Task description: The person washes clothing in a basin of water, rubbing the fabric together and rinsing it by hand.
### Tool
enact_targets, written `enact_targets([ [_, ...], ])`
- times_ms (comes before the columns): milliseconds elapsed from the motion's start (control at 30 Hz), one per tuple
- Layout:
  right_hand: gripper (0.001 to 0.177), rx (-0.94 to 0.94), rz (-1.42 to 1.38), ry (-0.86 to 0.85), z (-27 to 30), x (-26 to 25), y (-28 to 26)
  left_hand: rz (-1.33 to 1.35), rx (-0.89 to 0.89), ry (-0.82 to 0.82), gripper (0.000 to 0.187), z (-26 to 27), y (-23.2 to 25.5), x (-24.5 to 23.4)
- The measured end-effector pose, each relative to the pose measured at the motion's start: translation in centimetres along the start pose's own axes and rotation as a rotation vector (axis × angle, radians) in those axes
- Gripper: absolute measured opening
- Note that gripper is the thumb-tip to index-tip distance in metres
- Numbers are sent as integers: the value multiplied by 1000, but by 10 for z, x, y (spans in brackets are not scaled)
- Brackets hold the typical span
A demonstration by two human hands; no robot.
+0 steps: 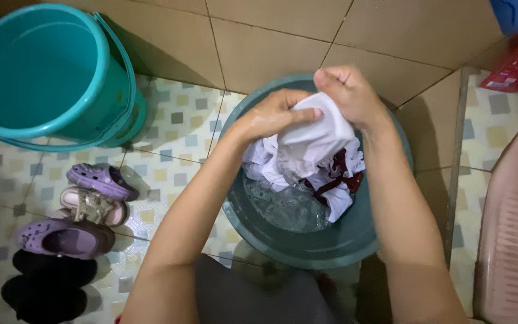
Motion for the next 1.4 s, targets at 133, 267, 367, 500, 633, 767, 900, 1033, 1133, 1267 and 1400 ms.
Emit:
enact_targets([
  [133,42,-7,-93,-117,-8,-12,22,207,8,13,36,5,1,-4],
  [267,65,310,-351,-130,4,-12,71,274,-6,117,37,19,8,-21],
  [367,59,261,-287,-49,13,-26,81,252,15,144,38,21,10,-32],
  [500,48,128,-451,57,11,-40,76,-104,-17,119,36,20,7,-34],
  [633,33,-62,-5,352,10,-42,44,-644,20,329,26,20,9,-38],
  [767,27,-321,643,702,22,13,-9,-651,-1,654,28,13,-8,-28],
  [900,39,-685,813,676,49,95,-39,-250,54,1086,33,12,-45,-38],
  [1033,30,-786,857,627,43,111,-47,593,267,930,35,3,-71,-13],
  [1133,27,-539,828,754,19,71,-49,541,236,900,31,-2,-64,9],
  [1267,35,-630,820,675,38,94,-50,598,196,933,31,0,-74,-1],
  [1400,32,-721,769,576,30,95,-51,693,114,963,30,0,-88,3],
])
Point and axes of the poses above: each hand's wrist, its own z-axis away from the middle knuckle, its own x-axis out of the palm, y = z × x, the point moved 6 cm from there along -z, towards the middle knuckle, and after that the axes turned 7 degrees about x, right-handed, at the moved point
